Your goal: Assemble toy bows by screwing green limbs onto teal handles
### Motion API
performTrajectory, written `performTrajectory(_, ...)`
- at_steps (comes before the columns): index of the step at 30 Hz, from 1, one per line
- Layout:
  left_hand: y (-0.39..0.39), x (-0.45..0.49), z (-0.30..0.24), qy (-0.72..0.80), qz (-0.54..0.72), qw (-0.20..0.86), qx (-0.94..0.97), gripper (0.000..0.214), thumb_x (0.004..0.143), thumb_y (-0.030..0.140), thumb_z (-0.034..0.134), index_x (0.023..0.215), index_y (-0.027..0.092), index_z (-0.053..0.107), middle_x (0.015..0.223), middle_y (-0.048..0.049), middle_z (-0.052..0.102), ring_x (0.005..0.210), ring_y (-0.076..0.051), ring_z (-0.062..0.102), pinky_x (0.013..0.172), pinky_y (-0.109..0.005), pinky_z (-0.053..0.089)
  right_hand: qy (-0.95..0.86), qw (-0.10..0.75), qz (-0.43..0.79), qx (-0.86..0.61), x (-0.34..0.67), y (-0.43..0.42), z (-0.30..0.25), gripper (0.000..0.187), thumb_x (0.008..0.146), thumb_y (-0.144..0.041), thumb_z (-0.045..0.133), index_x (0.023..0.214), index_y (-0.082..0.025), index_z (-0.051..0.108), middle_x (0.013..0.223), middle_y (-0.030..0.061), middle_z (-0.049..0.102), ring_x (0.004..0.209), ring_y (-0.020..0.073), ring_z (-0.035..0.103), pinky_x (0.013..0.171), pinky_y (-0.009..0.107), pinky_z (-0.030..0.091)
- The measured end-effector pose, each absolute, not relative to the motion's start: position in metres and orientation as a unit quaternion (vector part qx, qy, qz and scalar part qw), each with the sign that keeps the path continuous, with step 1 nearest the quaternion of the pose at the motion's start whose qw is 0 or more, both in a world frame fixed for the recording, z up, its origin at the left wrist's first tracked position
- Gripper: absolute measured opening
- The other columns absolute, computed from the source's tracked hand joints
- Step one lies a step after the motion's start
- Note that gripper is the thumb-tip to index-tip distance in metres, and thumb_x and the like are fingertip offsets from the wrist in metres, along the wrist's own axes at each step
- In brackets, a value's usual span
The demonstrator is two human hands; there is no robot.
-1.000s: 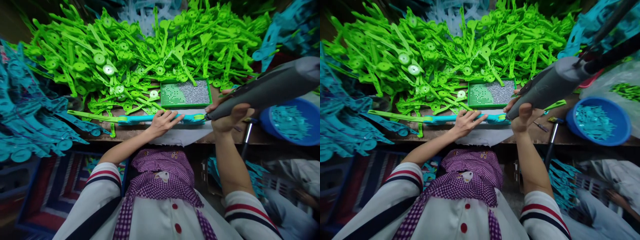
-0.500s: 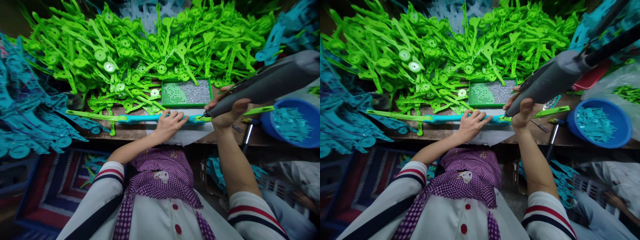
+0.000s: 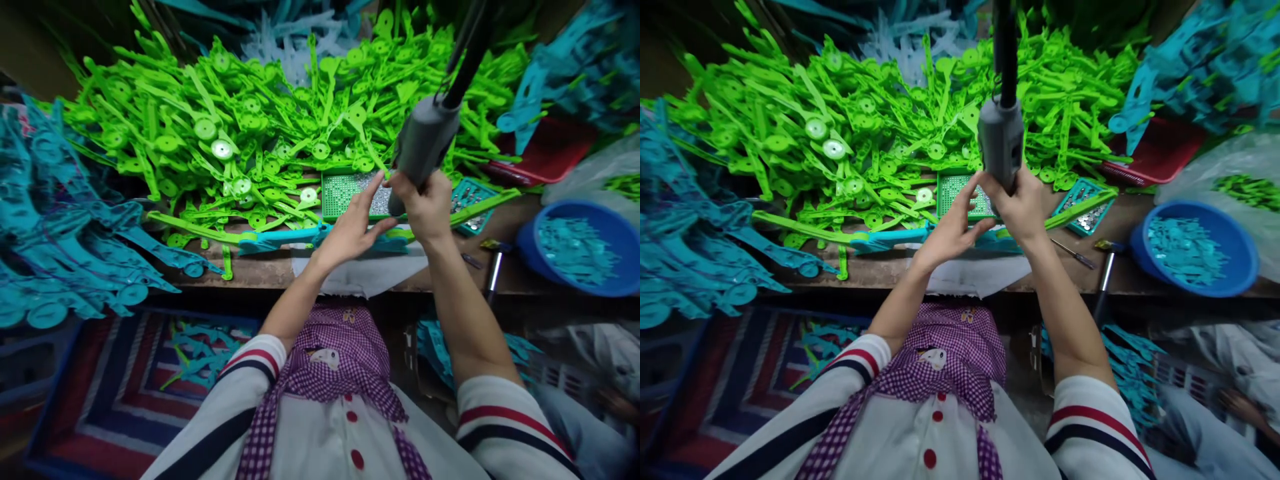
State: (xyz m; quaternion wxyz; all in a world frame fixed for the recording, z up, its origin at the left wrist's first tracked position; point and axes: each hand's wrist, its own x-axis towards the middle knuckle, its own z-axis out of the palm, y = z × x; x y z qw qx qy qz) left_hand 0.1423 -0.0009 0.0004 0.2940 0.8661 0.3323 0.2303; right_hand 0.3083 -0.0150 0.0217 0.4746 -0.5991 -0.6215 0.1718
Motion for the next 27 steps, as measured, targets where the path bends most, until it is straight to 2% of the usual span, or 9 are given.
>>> performTrajectory(4, 0.003, 0.158, -0.003, 0.350, 0.223, 0.350, 0.840, 0.052, 0.103, 0.045, 0.043, 0.151, 0.029, 0.033, 0.120, -0.0096, 0.067, 0.108, -0.026, 0.065, 0.084, -0.036, 0.051, -0.621, 0.461, 0.143, -0.617, 0.305, -0.029, 0.022, 0.045, 0.090, -0.065, 0.054, 0.105, -0.024, 0.065, 0.086, 0.0032, 0.064, 0.083, 0.0208, 0.062, 0.071, 0.037, 0.051)
performTrajectory(7, -0.006, 0.163, -0.005, 0.386, 0.229, 0.315, 0.837, 0.047, 0.104, 0.045, 0.042, 0.147, 0.027, 0.039, 0.113, -0.0109, 0.068, 0.103, -0.026, 0.064, 0.083, -0.037, 0.050, -0.616, 0.456, 0.128, -0.629, 0.307, -0.032, 0.022, 0.045, 0.092, -0.063, 0.052, 0.111, -0.023, 0.063, 0.087, 0.0030, 0.062, 0.084, 0.0207, 0.060, 0.072, 0.038, 0.051)
performTrajectory(10, -0.014, 0.165, -0.004, 0.397, 0.222, 0.288, 0.843, 0.043, 0.105, 0.041, 0.040, 0.145, 0.025, 0.041, 0.108, -0.0109, 0.068, 0.095, -0.024, 0.064, 0.080, -0.035, 0.049, -0.624, 0.437, 0.079, -0.642, 0.310, -0.034, 0.023, 0.047, 0.092, -0.064, 0.052, 0.115, -0.024, 0.062, 0.099, 0.0065, 0.062, 0.096, 0.0244, 0.059, 0.081, 0.042, 0.051)
performTrajectory(13, -0.019, 0.166, -0.002, 0.409, 0.204, 0.276, 0.846, 0.042, 0.105, 0.038, 0.039, 0.145, 0.025, 0.041, 0.106, -0.0102, 0.069, 0.090, -0.023, 0.064, 0.077, -0.035, 0.048, -0.648, 0.395, 0.033, -0.650, 0.314, -0.033, 0.023, 0.048, 0.093, -0.065, 0.048, 0.118, -0.026, 0.062, 0.111, 0.0097, 0.060, 0.101, 0.0260, 0.059, 0.084, 0.044, 0.051)
performTrajectory(16, -0.020, 0.163, 0.001, 0.409, 0.177, 0.263, 0.856, 0.044, 0.102, 0.038, 0.047, 0.143, 0.021, 0.043, 0.111, -0.0121, 0.068, 0.091, -0.024, 0.065, 0.076, -0.036, 0.048, -0.665, 0.376, 0.027, -0.644, 0.316, -0.025, 0.021, 0.050, 0.095, -0.065, 0.043, 0.121, -0.026, 0.061, 0.111, 0.0090, 0.059, 0.094, 0.0235, 0.060, 0.079, 0.042, 0.052)
performTrajectory(19, -0.018, 0.157, 0.002, 0.380, 0.137, 0.249, 0.881, 0.037, 0.096, 0.035, 0.058, 0.128, 0.017, 0.055, 0.111, -0.0123, 0.068, 0.093, -0.024, 0.065, 0.076, -0.036, 0.049, -0.665, 0.392, 0.045, -0.634, 0.313, -0.019, 0.026, 0.050, 0.095, -0.065, 0.043, 0.122, -0.027, 0.061, 0.107, 0.0060, 0.061, 0.092, 0.0221, 0.061, 0.078, 0.040, 0.053)
performTrajectory(22, -0.016, 0.151, 0.000, 0.341, 0.095, 0.216, 0.910, 0.018, 0.096, 0.025, 0.057, 0.109, 0.017, 0.065, 0.109, -0.0102, 0.067, 0.089, -0.022, 0.065, 0.075, -0.034, 0.048, -0.651, 0.415, 0.047, -0.634, 0.311, -0.034, 0.040, 0.044, 0.095, -0.061, 0.048, 0.120, -0.027, 0.063, 0.103, 0.0041, 0.063, 0.090, 0.0199, 0.063, 0.078, 0.037, 0.053)
performTrajectory(25, -0.013, 0.143, -0.003, 0.295, 0.067, 0.170, 0.938, 0.019, 0.099, 0.023, 0.051, 0.099, 0.018, 0.070, 0.107, -0.0083, 0.067, 0.086, -0.020, 0.064, 0.079, -0.036, 0.047, -0.551, 0.482, -0.047, -0.679, 0.327, -0.079, 0.038, 0.035, 0.096, -0.054, 0.050, 0.113, -0.026, 0.065, 0.101, 0.0047, 0.064, 0.087, 0.0194, 0.064, 0.078, 0.037, 0.052)
performTrajectory(27, -0.012, 0.136, -0.005, 0.259, 0.069, 0.148, 0.952, 0.021, 0.100, 0.027, 0.051, 0.102, 0.020, 0.071, 0.108, -0.0068, 0.068, 0.093, -0.021, 0.064, 0.086, -0.038, 0.046, -0.396, 0.546, -0.147, -0.723, 0.353, -0.114, 0.016, 0.034, 0.099, -0.049, 0.042, 0.105, -0.023, 0.064, 0.094, 0.0065, 0.064, 0.081, 0.0203, 0.063, 0.075, 0.038, 0.052)
